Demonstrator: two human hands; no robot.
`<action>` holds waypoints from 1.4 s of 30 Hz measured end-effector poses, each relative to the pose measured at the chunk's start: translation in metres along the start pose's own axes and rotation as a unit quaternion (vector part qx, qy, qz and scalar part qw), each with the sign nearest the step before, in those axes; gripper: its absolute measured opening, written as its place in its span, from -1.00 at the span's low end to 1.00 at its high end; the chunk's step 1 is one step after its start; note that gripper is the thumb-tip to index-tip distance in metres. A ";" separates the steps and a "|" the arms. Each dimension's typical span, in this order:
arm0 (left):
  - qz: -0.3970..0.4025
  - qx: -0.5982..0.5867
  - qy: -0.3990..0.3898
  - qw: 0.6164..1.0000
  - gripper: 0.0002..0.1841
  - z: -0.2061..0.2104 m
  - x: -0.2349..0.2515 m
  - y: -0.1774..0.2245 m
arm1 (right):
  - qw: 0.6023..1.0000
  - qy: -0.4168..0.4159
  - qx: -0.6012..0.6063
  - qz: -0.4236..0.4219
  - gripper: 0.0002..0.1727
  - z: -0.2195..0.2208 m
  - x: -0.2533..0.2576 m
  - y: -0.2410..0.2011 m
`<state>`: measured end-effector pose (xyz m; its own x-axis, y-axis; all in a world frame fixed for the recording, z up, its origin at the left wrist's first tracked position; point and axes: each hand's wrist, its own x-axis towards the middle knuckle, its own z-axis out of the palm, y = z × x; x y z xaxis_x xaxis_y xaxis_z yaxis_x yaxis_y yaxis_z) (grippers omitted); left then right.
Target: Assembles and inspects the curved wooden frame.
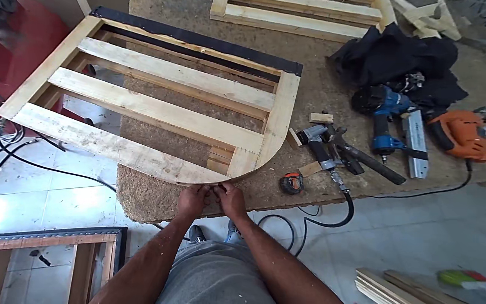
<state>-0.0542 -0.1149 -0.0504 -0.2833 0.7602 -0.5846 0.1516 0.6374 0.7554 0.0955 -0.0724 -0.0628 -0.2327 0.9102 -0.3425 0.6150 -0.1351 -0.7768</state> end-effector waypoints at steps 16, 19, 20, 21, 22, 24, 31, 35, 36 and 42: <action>0.082 0.189 0.072 0.976 -0.66 0.016 0.003 -0.006 | 1.000 0.008 0.025 0.002 -0.72 -0.003 0.001 0.003; 0.081 0.166 0.080 0.979 -0.68 0.018 0.004 -0.008 | 1.000 0.027 0.008 -0.010 -0.71 0.001 -0.001 0.003; 0.079 0.167 0.083 0.979 -0.68 0.018 0.004 -0.009 | 1.000 0.027 0.004 -0.012 -0.70 0.002 -0.002 0.003; 0.075 0.170 0.085 0.979 -0.68 0.018 0.003 -0.009 | 1.000 0.027 0.004 -0.014 -0.70 0.002 -0.002 0.002; 0.072 0.175 0.089 0.978 -0.67 0.019 0.003 -0.009 | 1.000 0.028 0.002 -0.012 -0.69 0.003 -0.001 0.002; 0.071 0.195 0.100 0.973 -0.66 0.020 0.005 -0.008 | 0.999 0.032 -0.008 -0.006 -0.68 0.005 0.003 0.003; 0.072 0.235 0.102 0.964 -0.67 0.020 0.006 -0.005 | 0.999 0.042 -0.003 -0.028 -0.71 0.004 0.000 0.004; 0.067 0.243 0.108 0.962 -0.66 0.021 0.005 -0.005 | 0.999 0.046 -0.012 -0.022 -0.70 0.008 0.002 0.007; 0.070 0.246 0.112 0.960 -0.65 0.021 0.004 -0.004 | 0.999 0.046 -0.013 -0.021 -0.70 0.008 0.003 0.007; 0.103 0.267 0.123 0.950 -0.63 0.021 0.002 -0.004 | 0.999 0.035 0.009 -0.019 -0.70 0.002 -0.002 0.002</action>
<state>-0.0357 -0.1134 -0.0611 -0.3974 0.8659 -0.3038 0.6687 0.5000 0.5503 0.0958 -0.0753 -0.0650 -0.2012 0.9400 -0.2756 0.5929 -0.1071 -0.7981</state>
